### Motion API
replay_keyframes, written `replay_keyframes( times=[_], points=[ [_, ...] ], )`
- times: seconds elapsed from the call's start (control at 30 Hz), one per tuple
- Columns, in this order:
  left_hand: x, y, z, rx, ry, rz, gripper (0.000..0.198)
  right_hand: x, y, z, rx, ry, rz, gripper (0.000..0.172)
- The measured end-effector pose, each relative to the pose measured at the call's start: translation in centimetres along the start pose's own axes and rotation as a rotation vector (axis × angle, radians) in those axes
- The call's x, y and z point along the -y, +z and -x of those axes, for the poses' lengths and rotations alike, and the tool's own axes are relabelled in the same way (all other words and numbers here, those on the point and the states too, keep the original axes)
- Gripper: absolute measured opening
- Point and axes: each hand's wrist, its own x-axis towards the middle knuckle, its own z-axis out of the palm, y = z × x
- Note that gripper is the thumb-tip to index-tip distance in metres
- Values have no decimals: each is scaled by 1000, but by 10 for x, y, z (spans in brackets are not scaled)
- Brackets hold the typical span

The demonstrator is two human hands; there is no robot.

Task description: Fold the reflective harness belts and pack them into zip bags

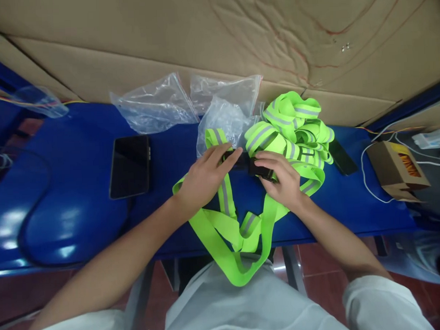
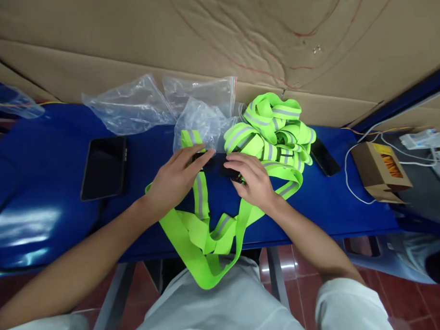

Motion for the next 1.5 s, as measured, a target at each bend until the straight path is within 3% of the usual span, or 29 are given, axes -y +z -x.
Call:
replay_keyframes(
  times=[0.6, 0.8, 1.0, 1.13, 1.2, 1.23, 1.3, 1.33, 1.4, 1.43, 1.5],
  points=[
    [-12, 5, -1, -51, 78, -161, 51, -2, 2, 2, 61, -47, 73, 34],
    [-26, 4, -2, 95, 108, -61, 63, -1, 5, 5, 167, -70, 108, 44],
    [-39, 11, 1, 138, 79, -24, 64, 8, 15, 8, 244, -38, 297, 53],
    [-22, -14, 0, 228, 113, 138, 68, 5, 19, 8, 299, 21, 264, 47],
    [1, -36, 4, 240, -12, 186, 70, 1, 20, 8, 319, 41, 225, 42],
    [14, -47, 8, 181, -141, 157, 66, -1, 20, 8, 323, 47, 214, 40],
    [45, -66, 19, 46, -487, -62, 60, -4, 21, 9, 319, 54, 204, 39],
    [60, -72, 25, 43, -697, -200, 68, -5, 22, 9, 318, 57, 200, 38],
    [84, -78, 37, 178, -1022, -300, 89, -5, 23, 10, 323, 61, 188, 38],
    [93, -78, 41, 266, -1120, -281, 96, -5, 24, 10, 331, 63, 181, 39],
    [102, -74, 45, 390, -1187, -231, 102, -4, 25, 10, 348, 64, 175, 41]
  ],
)
